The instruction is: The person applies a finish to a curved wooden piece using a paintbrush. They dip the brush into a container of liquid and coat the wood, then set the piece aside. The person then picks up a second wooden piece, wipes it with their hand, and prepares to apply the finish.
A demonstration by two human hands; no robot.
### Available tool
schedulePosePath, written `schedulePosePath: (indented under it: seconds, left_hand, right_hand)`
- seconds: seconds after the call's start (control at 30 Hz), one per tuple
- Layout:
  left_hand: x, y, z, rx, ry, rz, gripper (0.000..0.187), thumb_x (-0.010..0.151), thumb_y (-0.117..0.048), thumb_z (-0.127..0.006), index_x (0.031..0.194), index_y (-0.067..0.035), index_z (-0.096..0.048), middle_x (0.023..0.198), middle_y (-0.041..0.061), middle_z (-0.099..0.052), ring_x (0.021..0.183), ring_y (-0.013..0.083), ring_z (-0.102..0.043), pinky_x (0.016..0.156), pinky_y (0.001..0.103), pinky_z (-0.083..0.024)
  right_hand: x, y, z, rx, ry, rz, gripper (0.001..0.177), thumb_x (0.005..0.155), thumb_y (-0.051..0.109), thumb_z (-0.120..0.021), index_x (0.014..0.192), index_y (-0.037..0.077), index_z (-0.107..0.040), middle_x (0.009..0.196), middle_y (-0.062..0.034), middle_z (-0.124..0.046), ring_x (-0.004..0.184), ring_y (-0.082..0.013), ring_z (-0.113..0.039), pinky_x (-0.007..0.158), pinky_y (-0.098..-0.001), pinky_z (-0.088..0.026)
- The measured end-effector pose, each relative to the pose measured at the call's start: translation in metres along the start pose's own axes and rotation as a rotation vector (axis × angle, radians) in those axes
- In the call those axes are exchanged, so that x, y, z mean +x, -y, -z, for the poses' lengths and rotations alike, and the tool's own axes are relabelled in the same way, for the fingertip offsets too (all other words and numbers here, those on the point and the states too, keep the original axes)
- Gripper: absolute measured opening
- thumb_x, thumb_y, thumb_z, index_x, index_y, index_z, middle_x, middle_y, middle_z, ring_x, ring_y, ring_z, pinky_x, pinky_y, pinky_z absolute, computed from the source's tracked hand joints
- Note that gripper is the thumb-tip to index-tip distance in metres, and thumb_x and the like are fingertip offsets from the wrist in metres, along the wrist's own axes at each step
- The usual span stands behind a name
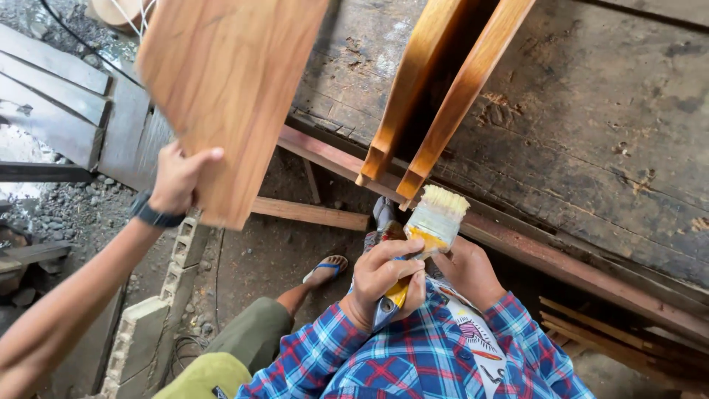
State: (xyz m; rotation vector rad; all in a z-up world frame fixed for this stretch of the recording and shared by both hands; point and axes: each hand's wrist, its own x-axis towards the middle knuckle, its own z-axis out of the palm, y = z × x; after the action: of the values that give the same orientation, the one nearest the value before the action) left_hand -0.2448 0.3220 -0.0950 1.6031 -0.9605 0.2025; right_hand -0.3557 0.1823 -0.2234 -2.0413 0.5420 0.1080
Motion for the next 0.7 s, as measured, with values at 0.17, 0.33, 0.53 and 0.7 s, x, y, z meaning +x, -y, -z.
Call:
schedulePosePath:
  seconds: [0.17, 0.33, 0.53, 0.7]
  left_hand:
    - [-0.003, -0.018, -0.007, -0.005, -0.055, -0.018, 0.008, 0.087, -0.011, -0.068, 0.086, -0.004, -0.072, 0.098, 0.016, -0.076, 0.072, 0.0358, -0.072, 0.065, 0.04, -0.061]
    - [-0.008, -0.025, -0.004, 0.008, -0.118, -0.124, 0.009, 0.087, -0.011, -0.069, 0.086, -0.002, -0.072, 0.098, 0.02, -0.075, 0.076, 0.0345, -0.074, 0.068, 0.039, -0.063]
    - [-0.006, -0.015, 0.033, 0.181, -0.277, -0.172, 0.013, 0.09, -0.011, -0.067, 0.084, 0.0, -0.069, 0.092, 0.02, -0.074, 0.076, 0.0327, -0.074, 0.068, 0.037, -0.061]
    - [0.006, -0.026, 0.06, 0.309, -0.323, -0.122, 0.018, 0.093, -0.009, -0.063, 0.078, 0.001, -0.065, 0.082, 0.016, -0.073, 0.07, 0.0325, -0.073, 0.064, 0.036, -0.059]
  right_hand:
    - [-0.013, -0.02, 0.005, -0.031, -0.018, 0.001, 0.023, 0.088, 0.032, -0.072, 0.088, 0.009, -0.069, 0.074, -0.0112, -0.069, 0.076, -0.0314, -0.071, 0.067, -0.0412, -0.056]
    - [-0.024, -0.013, 0.018, 0.02, 0.009, 0.006, 0.014, 0.093, 0.032, -0.069, 0.096, 0.02, -0.075, 0.081, -0.0033, -0.075, 0.079, -0.0233, -0.074, 0.07, -0.0353, -0.059]
    - [-0.026, -0.006, 0.031, 0.049, -0.026, 0.087, 0.012, 0.09, 0.027, -0.073, 0.098, 0.019, -0.078, 0.081, -0.0061, -0.076, 0.075, -0.0233, -0.073, 0.066, -0.0352, -0.059]
    - [-0.018, 0.001, 0.047, 0.091, -0.033, 0.149, 0.018, 0.092, 0.027, -0.072, 0.08, 0.013, -0.075, 0.067, -0.0092, -0.068, 0.064, -0.0233, -0.067, 0.062, -0.035, -0.055]
